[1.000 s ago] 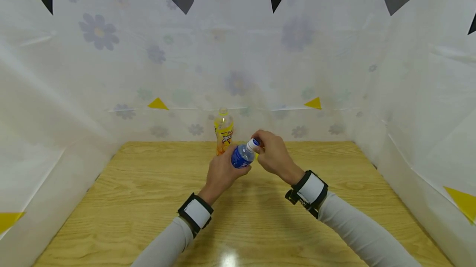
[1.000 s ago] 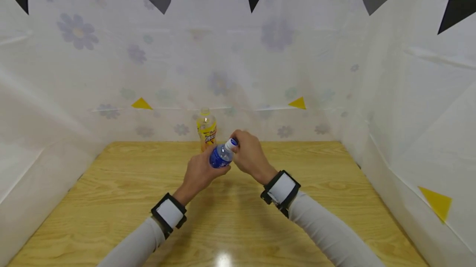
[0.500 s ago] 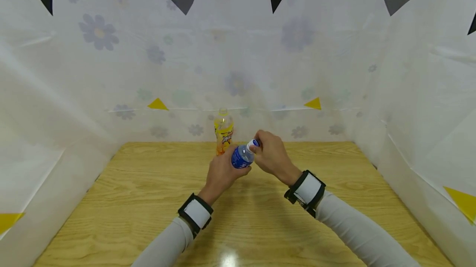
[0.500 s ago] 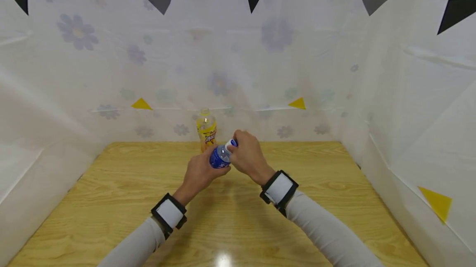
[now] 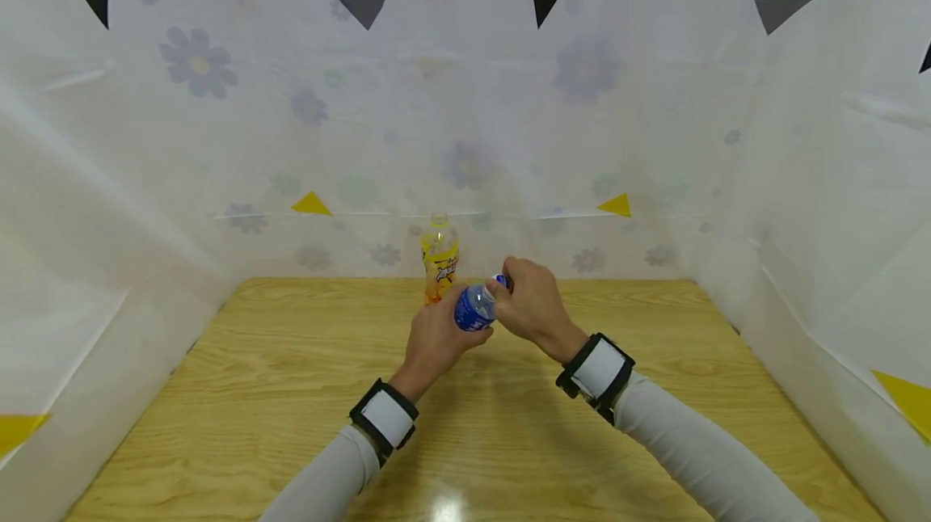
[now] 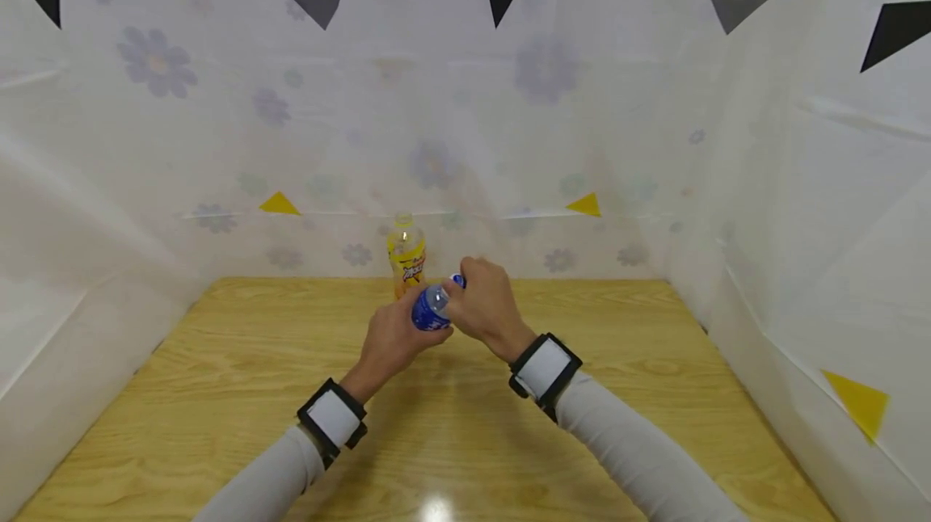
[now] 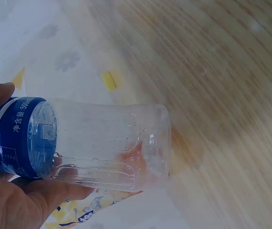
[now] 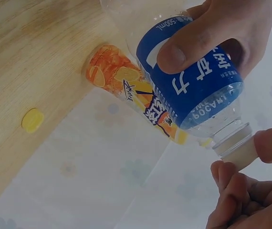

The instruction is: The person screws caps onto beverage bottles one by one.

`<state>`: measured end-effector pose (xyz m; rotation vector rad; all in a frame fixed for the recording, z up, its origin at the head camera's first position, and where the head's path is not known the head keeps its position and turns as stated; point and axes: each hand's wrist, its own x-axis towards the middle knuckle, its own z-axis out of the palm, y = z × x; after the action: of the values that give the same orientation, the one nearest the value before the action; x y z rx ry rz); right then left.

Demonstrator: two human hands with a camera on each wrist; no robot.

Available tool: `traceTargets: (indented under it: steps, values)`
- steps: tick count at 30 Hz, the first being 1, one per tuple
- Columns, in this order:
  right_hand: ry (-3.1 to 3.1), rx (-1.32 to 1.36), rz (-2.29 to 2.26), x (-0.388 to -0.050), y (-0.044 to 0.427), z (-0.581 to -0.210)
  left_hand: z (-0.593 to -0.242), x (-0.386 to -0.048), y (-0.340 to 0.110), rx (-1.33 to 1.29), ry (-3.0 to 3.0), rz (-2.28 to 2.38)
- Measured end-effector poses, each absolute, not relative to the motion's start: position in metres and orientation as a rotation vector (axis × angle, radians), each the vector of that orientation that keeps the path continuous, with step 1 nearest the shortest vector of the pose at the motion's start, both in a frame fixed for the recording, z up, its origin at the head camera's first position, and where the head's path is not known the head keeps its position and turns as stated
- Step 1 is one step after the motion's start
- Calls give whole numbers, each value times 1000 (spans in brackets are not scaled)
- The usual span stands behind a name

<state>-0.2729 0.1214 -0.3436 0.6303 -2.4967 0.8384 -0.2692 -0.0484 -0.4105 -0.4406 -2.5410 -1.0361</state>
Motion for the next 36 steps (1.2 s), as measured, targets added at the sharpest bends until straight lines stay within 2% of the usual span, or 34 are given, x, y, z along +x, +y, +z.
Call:
traceTargets:
  steps: [36]
  values:
    - [-2570, 537, 809, -274, 130, -349, -409, -269, -46, -420, -2553, -1016]
